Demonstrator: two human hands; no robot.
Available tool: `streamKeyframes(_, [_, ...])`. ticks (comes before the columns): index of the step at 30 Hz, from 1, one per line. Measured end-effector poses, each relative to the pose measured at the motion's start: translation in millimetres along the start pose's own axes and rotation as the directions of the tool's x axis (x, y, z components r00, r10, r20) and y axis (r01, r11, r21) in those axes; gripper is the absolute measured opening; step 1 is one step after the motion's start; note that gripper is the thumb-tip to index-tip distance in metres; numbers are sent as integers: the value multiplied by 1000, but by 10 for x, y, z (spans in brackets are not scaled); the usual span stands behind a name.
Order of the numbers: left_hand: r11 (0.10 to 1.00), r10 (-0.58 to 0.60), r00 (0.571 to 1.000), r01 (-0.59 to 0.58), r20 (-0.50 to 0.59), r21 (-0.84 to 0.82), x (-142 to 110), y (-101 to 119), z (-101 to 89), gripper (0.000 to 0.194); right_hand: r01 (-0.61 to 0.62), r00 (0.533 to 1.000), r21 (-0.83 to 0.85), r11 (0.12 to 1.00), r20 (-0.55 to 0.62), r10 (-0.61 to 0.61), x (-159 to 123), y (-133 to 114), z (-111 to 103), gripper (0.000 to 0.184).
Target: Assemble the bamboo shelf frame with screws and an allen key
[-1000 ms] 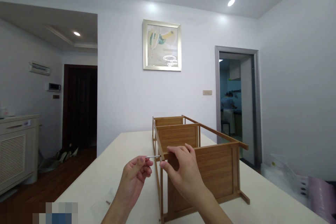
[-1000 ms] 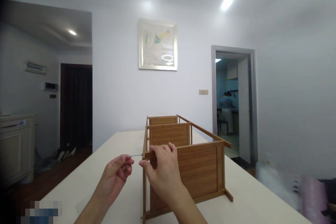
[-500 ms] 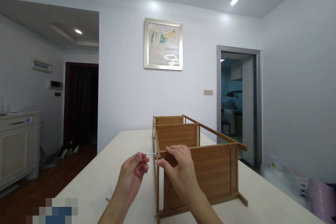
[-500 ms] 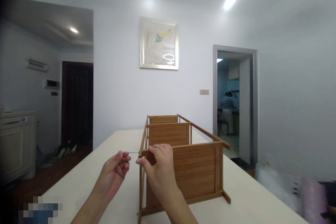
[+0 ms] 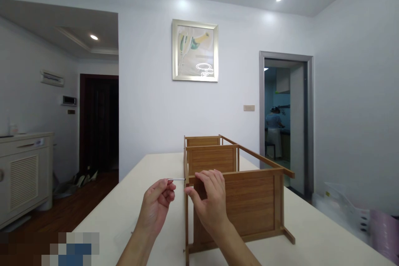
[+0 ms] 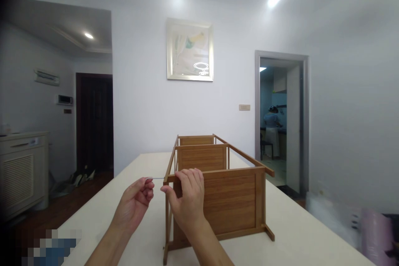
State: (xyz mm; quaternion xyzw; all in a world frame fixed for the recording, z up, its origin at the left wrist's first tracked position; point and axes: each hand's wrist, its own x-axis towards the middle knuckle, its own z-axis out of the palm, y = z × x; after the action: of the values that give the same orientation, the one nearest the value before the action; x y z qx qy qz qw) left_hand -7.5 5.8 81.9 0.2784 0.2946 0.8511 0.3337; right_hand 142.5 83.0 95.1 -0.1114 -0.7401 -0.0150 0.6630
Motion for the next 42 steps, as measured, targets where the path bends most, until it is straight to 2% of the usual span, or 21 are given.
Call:
streamKeyframes(11, [988, 68, 997, -72, 35, 135, 39, 25, -70, 29, 21, 1000, -6, 1000, 7, -21, -17, 30, 9, 23])
streamKeyframes(15, [984, 102, 994, -107, 46, 139, 25, -12, -64, 26, 18, 1000, -8, 1000, 10, -18, -14, 33, 16, 25])
streamKeyframes(20, [976, 141, 990, -141, 9, 168, 16, -47, -39, 30, 23, 1000, -11, 1000, 8, -23, -6, 19, 3, 23])
streamKeyframes(26, [900, 303, 953, -291, 13, 324, 54, -38, -63, 30, 24, 1000, -14, 1000, 9, -24, 10, 2, -12, 24])
streamKeyframes(32, [869, 323, 946, -290, -15, 401, 41, -52, -76, 35, 20, 1000, -7, 1000, 16, -20, 5, 8, -9, 24])
streamKeyframes(38, [817, 327, 945, -273, -18, 507, -52, -45, 23, 33, 22, 1000, -20, 1000, 13, -22, -5, 20, 1, 24])
streamKeyframes(42, [771, 377, 926, -299, -24, 562, -75, -20, 49, 32, 30, 1000, -19, 999, 7, -30, -2, 18, 1, 23])
